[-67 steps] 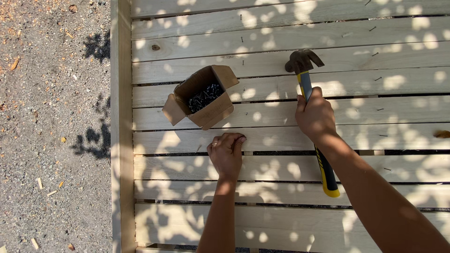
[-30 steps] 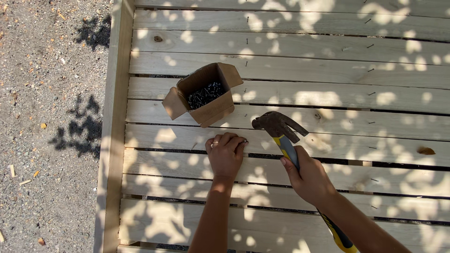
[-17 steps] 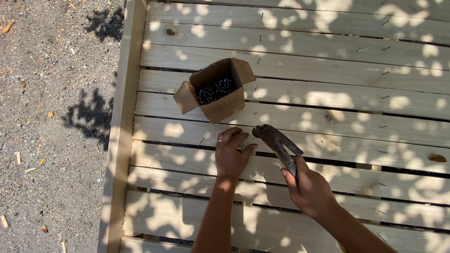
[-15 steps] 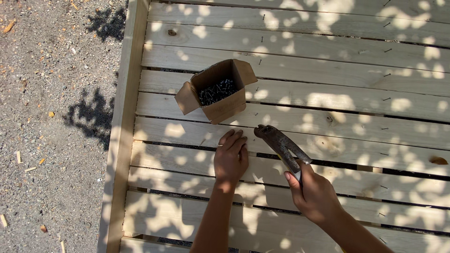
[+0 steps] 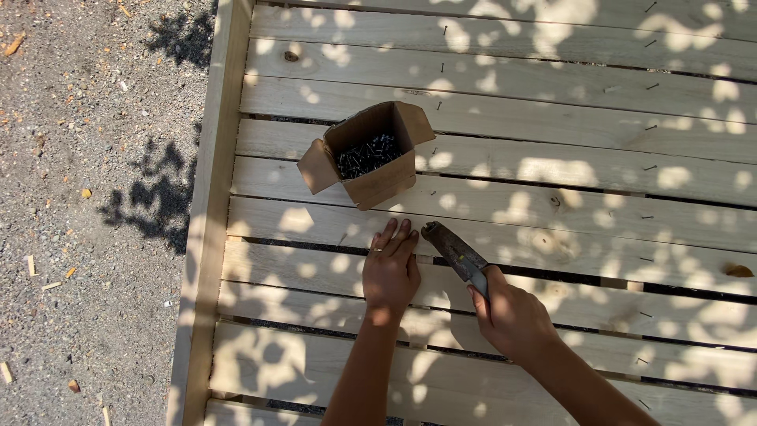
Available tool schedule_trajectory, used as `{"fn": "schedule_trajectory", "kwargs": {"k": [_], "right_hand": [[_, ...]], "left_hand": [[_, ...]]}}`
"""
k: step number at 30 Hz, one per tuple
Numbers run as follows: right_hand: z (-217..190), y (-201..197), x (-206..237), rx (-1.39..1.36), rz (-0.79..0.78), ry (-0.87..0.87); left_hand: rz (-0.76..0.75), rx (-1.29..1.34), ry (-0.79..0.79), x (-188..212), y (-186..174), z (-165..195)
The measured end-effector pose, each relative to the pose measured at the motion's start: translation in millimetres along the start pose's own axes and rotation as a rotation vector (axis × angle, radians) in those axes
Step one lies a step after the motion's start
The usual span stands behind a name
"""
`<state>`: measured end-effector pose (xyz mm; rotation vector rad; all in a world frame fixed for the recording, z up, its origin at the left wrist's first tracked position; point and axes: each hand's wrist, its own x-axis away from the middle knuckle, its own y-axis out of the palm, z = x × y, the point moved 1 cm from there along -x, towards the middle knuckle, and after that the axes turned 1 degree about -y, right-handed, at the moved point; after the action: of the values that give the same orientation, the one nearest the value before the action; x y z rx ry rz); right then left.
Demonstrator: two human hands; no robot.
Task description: The person hammers nails into the slats of a wooden slatted frame outdoors, taking nails by hand from a small cardboard box and driving them one at a time with a claw hammer. They reposition around the frame to nail different slats and press on the boards between nails.
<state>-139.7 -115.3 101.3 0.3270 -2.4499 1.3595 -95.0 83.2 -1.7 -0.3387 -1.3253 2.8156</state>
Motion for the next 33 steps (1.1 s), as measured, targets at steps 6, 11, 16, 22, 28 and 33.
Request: {"fn": "schedule_trajectory", "kwargs": {"k": [6,11,16,22,28,33], "right_hand": [[1,-32,-12,-0.131,0.193,0.030],[2,-48,-8,-0.299,0.271,0.019],[-2,-54,-5,-0.404,0.255,0.005],[-2,-55,2,-0.413,0.087,0.183],[0,-54,9,-0.366,0.082,0.165],[7,-49,9,-0.381,0.076,0.140]], "left_hand": [[0.095,0.143,-0.093,-31,-49,36],[0.129,0.014,-0.157,-153,-112,33],[-0.661,-0.563,-0.190,-247,-105,31],[-0.737,-0.703,-0.021,-243,-62,17],[-0.675,-0.726,0.093,-242,-71,17],[-0.437,-0.600,0.194,-234,-118,43]]}}
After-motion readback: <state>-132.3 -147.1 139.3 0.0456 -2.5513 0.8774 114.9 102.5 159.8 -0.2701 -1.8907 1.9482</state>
